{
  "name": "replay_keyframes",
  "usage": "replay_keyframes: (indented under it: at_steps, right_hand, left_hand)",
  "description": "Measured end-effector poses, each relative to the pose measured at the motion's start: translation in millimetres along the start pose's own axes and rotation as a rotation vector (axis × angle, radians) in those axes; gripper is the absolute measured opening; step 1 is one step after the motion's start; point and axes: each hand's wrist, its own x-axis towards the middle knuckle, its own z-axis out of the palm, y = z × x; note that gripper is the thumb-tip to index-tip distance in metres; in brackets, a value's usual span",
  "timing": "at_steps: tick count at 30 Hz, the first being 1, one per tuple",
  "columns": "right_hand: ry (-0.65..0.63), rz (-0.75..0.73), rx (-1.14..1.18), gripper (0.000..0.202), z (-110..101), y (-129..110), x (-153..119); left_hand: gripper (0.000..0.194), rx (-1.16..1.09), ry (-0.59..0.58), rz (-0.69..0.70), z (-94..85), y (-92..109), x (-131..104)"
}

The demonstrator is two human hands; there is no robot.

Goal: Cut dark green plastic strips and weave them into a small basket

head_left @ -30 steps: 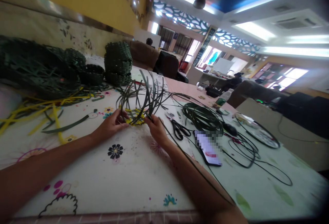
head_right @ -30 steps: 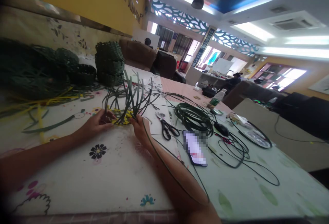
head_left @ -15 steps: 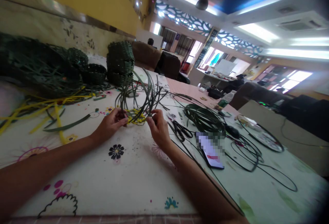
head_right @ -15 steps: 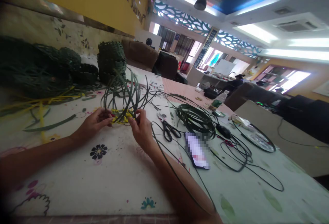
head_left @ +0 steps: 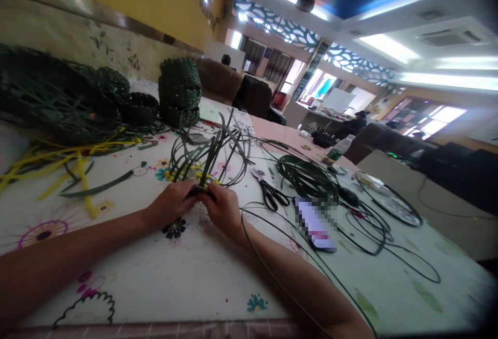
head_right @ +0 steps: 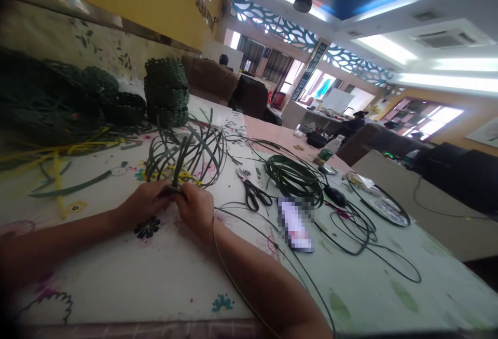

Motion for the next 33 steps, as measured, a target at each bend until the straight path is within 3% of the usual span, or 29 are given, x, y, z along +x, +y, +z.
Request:
replay_keyframes:
  at_steps: [4, 6, 9, 12, 18, 22, 28, 33]
  right_hand:
    - [0.095, 0.012, 0.120, 0.033, -3, 4, 3]
    - [0.127, 0.033, 0.186, 0.031, -3, 5, 4]
    - [0.079, 0.048, 0.198, 0.021, -1, 5, 4]
    - [0.052, 0.051, 0.126, 0.027, 1, 3, 1]
    - [0.075, 0.119, 0.285, 0.033, 0, 0, 4]
    - [0.050, 0.132, 0.315, 0.036, 1, 3, 5]
    - [0.046, 0.151, 0.379, 0.036, 2, 5, 6]
    - [0.135, 0.175, 0.585, 0.025, -13, 3, 14]
  left_hand:
    - [0.022, -0.177, 0.040, -0.215, -3.0, -5, 4]
    - [0.023, -0.221, 0.067, -0.257, -4.7, -5, 4]
    - [0.025, -0.146, 0.027, -0.166, -4.3, -1, 3]
    - [0.025, -0.086, 0.002, -0.086, -0.9, 3, 1]
    - [0.029, -0.490, 0.068, -0.403, 7.1, -4, 2]
    - [0.036, -0.544, -0.057, -0.349, 9.7, -9, 1]
    - [0.028, -0.397, 0.012, -0.232, 9.5, -11, 1]
    - [0.031, -0.311, -0.020, -0.170, 4.9, -6, 2]
